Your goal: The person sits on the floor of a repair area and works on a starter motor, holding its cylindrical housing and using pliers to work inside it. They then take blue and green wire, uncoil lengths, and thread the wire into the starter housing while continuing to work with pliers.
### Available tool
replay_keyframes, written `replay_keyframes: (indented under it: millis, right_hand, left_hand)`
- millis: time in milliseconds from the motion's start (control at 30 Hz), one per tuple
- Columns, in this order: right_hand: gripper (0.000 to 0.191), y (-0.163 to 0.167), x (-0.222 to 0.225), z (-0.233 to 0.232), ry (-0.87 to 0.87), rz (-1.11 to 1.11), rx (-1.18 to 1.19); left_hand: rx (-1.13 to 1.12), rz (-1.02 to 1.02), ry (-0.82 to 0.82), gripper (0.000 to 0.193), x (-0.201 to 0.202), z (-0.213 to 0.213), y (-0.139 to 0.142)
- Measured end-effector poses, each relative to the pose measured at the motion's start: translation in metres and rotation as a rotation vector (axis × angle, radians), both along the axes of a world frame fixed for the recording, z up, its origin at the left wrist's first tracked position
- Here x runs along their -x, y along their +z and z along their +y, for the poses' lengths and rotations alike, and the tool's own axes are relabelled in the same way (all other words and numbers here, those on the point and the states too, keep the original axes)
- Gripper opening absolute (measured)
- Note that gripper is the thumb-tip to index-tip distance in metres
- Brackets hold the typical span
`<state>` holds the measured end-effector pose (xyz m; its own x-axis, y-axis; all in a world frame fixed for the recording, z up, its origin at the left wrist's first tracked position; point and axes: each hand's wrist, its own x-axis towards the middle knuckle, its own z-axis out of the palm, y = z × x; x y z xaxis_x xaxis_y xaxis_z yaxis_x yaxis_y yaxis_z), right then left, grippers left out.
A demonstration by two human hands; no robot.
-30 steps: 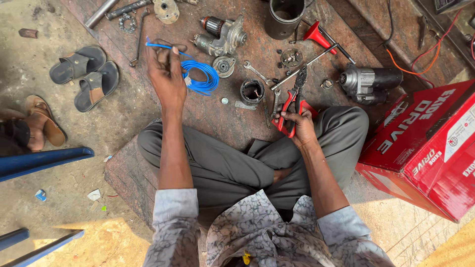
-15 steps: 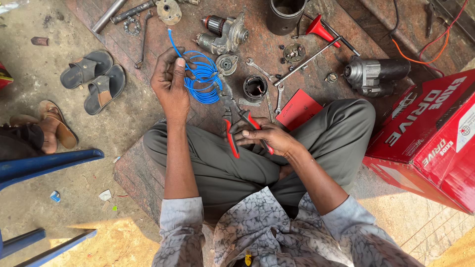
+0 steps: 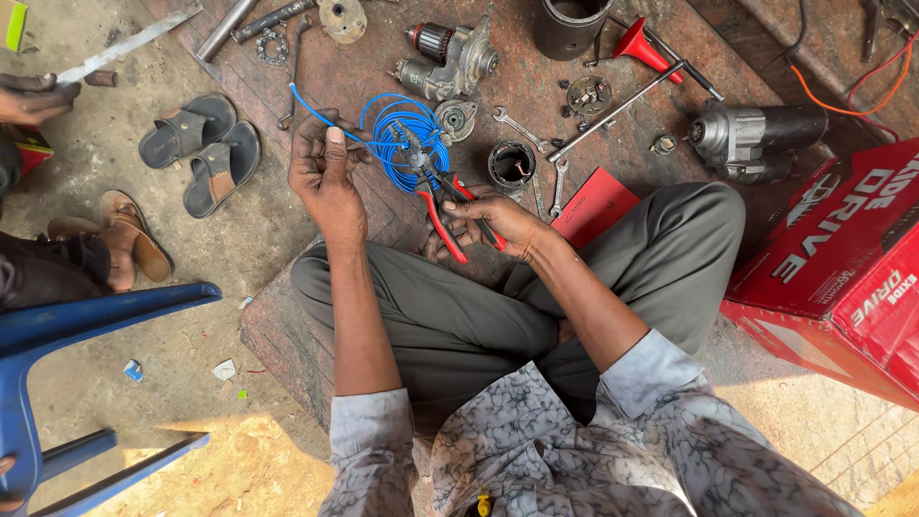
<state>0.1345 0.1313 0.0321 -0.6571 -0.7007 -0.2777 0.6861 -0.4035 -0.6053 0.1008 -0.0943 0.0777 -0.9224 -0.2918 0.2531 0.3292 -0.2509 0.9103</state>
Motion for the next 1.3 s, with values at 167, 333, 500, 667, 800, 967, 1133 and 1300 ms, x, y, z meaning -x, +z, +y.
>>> replay_keyframes:
  millis: [167,333,500,667,800,967,1133,1300]
  right_hand:
    - [0.044,-0.006,-0.005,0.017,0.072,0.172,-0.438]
    - [0.046,-0.012,-0.020,0.077,0.144,0.459,-0.748]
    - [0.044,-0.018,-0.032,0.116,-0.156,0.104,-0.525]
    - [0.031,-0.017,-0.037,0.129,-0.277,0.127,-0.340]
    - [0.029,-0.018,-0.038,0.136,-0.397,0.079,-0.297]
    - [0.029,-0.022,-0.035,0.137,-0.447,0.085,-0.261]
    - [0.029,-0.020,-0.028,0.137,-0.454,0.079,-0.346]
    - [0.029,-0.015,-0.016,0.137,-0.435,0.119,-0.341]
  left_hand:
    - [-0.137,-0.035,0.033,0.019,0.009,-0.006,-0.007]
    - [-0.153,-0.055,0.066,0.021,0.028,-0.023,-0.025]
    - [-0.063,-0.215,0.101,0.019,0.047,-0.027,-0.060]
    - [0.021,-0.370,0.022,0.016,0.059,-0.010,-0.075]
    - [0.075,-0.407,-0.047,0.016,0.072,0.009,-0.074]
    - [-0.071,-0.439,-0.166,0.019,0.114,0.034,-0.079]
    - [-0.168,-0.477,-0.107,0.022,0.165,0.062,-0.090]
    - [-0.175,-0.475,-0.036,0.026,0.190,0.080,-0.096]
